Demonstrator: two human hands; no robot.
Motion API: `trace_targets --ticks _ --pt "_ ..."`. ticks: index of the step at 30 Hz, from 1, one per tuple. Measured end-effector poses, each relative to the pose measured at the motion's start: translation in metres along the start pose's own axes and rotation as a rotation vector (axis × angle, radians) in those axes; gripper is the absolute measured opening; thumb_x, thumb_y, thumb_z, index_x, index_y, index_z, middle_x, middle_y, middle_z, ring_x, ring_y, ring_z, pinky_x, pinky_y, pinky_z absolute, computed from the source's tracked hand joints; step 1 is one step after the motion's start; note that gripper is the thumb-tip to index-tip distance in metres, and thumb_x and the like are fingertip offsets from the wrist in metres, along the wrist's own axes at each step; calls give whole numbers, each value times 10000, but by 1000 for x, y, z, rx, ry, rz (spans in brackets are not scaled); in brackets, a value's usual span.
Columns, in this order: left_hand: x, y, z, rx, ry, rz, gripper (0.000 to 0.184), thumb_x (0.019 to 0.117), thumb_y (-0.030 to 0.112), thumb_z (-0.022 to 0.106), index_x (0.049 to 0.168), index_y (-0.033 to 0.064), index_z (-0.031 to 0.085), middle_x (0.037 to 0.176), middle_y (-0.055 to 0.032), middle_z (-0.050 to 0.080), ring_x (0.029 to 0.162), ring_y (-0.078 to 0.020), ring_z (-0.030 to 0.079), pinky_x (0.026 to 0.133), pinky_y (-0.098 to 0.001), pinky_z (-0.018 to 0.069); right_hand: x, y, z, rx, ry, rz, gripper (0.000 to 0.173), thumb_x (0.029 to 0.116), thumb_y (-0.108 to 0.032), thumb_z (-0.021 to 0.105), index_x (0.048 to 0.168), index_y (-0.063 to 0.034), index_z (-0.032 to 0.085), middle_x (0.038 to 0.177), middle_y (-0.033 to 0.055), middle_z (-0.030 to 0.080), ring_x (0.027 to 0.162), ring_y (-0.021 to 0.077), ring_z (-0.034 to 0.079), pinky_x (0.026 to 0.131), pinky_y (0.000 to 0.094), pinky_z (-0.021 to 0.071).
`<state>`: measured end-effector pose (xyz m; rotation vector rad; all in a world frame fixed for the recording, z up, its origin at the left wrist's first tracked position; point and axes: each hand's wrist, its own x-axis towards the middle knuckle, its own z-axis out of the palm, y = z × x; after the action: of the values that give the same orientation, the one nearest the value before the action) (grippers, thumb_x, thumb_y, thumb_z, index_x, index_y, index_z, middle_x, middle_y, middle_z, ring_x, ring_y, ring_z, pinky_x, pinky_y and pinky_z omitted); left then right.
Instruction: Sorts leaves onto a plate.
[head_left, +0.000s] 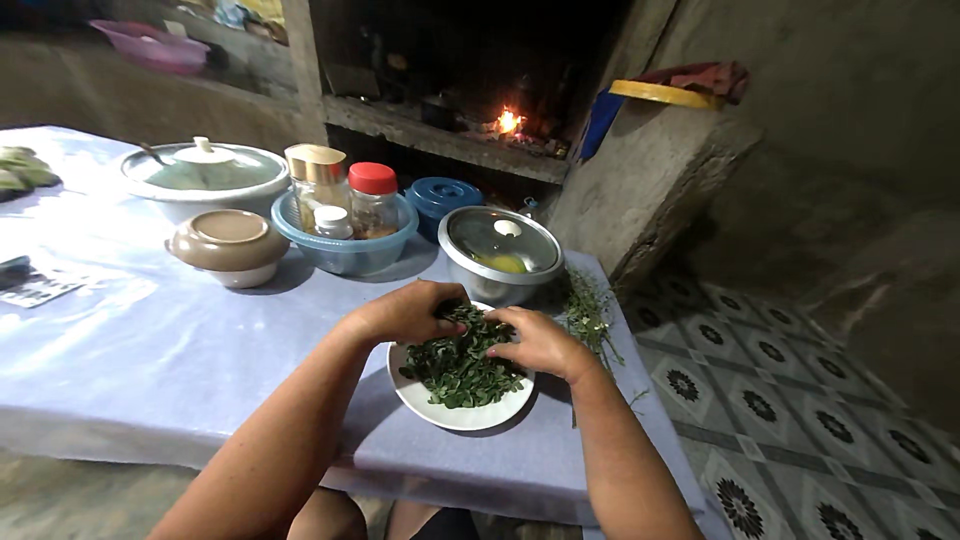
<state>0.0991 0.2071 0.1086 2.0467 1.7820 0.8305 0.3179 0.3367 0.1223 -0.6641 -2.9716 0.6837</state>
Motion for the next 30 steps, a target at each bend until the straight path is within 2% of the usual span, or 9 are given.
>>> trace_targets --ticks 5,8,11,14,18,20,23,26,30 --pt "-2 -1 -1 -75 11 82 288 945 223 748 1220 172 679 1015 -4 725 834 -108 695 772 -360 603 -6 0 -6 64 181 -18 335 980 -199 696 1290 -73 679 1268 133 670 1145 258 663 1019 464 535" --pt "-5 -6 -4 -67 -74 26 289 959 103 713 1243 128 669 1146 -39 712 926 -161 723 848 -405 619 -6 0 -5 51 270 -19 263 982 -164 689 1228 -71 708 1205 113 697 1093 235 681 993 449 551" --pt "-8 -8 -9 -9 -118 -51 274 980 35 648 1241 113 681 1142 -71 712 904 -204 713 836 -447 596 -6 -1 -4 49 301 -30 212 987 -148 681 1179 -70 726 1167 106 706 1060 214 694 973 427 567" --pt "-9 -12 -15 1 -164 -111 265 999 18 611 1238 108 682 1143 -80 711 897 -203 719 813 -421 604 -7 -3 -4 61 326 -44 144 986 -137 679 1096 -68 740 1098 90 714 1016 193 699 943 412 577" --pt "-7 -17 -17 -2 -111 -121 214 1025 37 578 1184 99 708 1062 -53 739 860 -179 734 777 -395 623 -7 -5 -2 93 367 -117 92 975 -127 688 1011 -66 748 1055 55 721 1007 146 692 940 372 576" --pt "-6 -17 -17 20 -64 -120 188 1022 49 594 1145 108 723 1018 -37 742 833 -156 733 765 -382 629 -7 -6 1 117 365 -190 88 968 -113 684 993 -62 752 1086 52 722 1046 125 682 959 347 568" --pt "-3 -22 -18 100 -12 -82 187 1012 58 607 1111 140 743 980 1 751 864 -131 727 854 -398 609 -5 -8 6 91 325 -313 89 951 -129 699 963 -65 759 1157 51 713 1129 135 659 1002 364 548" --pt "-4 -22 -15 143 35 -115 169 1022 84 602 1108 125 741 974 -36 751 856 -187 733 841 -464 607 -3 -10 14 -29 254 -408 132 928 -212 744 935 -81 748 1271 60 672 1244 187 595 1090 442 460" --pt "-3 -21 -13 220 31 -220 167 1035 159 596 1102 164 748 924 -48 735 830 -225 710 787 -525 581 0 -16 24 -237 163 -418 195 928 -269 743 1006 -90 731 1455 89 561 1363 249 507 1162 491 377"
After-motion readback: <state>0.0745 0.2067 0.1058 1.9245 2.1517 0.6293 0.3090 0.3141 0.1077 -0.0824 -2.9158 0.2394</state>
